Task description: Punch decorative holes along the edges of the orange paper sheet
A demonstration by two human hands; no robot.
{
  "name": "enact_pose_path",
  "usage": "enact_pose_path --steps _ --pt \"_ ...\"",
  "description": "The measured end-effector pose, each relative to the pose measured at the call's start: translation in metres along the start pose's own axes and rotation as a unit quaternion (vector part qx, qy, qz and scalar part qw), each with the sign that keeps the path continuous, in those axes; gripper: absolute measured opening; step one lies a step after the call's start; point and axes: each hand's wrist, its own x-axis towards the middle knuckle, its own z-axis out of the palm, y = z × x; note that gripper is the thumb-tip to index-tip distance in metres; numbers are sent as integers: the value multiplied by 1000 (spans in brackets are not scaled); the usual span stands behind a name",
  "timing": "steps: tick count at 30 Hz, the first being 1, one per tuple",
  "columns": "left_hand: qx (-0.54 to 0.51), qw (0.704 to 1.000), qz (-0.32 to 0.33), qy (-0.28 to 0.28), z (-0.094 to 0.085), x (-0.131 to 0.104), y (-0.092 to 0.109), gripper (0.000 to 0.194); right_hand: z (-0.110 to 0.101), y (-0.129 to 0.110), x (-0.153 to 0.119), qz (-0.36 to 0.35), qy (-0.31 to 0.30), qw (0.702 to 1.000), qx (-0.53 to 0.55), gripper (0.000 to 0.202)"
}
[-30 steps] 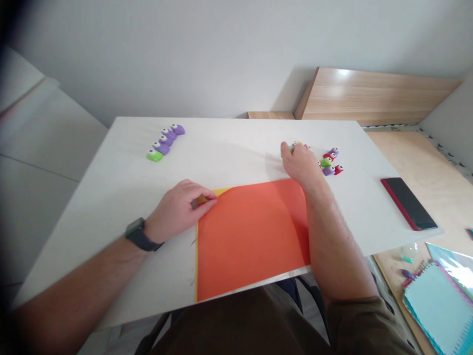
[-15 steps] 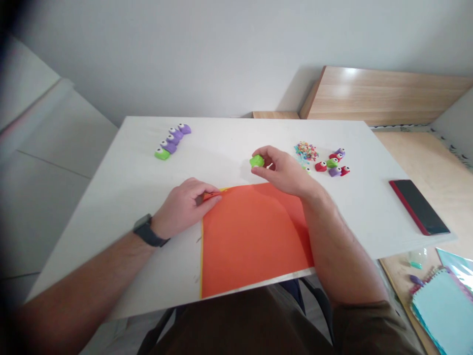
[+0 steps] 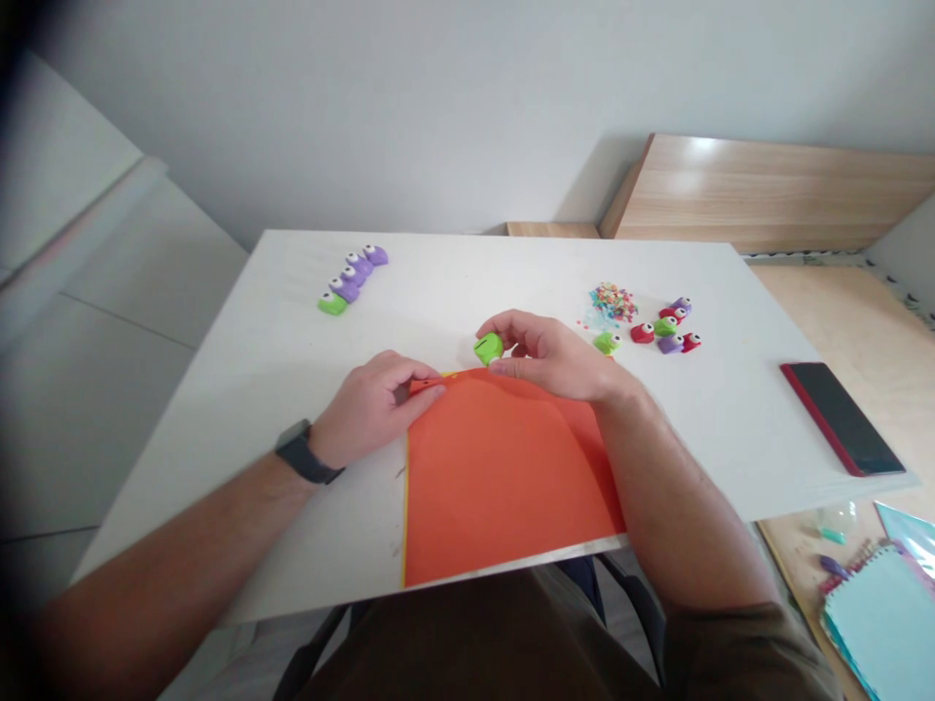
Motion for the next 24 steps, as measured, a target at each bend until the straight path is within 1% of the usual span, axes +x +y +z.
enact_pose_path --steps 3,9,14,17,19,20,22,24 --pt "0 1000 -2 0 0 0 0 12 2 -3 -1 0 -5 998 63 36" --pt "-4 1000 3 1 1 0 -2 12 4 -1 2 -7 30 991 127 35" --pt "-4 1000 2 1 1 0 -2 11 6 0 2 19 18 979 203 36" --pt "-4 1000 1 2 1 0 -1 11 6 0 2 22 12 978 206 38" --pt "-4 1000 0 1 1 0 -1 11 7 1 2 17 16 985 173 40" --pt "-4 1000 -2 -1 1 0 -1 11 7 1 3 12 23 990 138 41" --pt "-4 1000 -5 -3 0 0 0 12 9 3 4 -3 45 999 21 42" --pt "-3 1000 -10 -4 0 0 0 12 11 5 6 -16 57 991 -118 41"
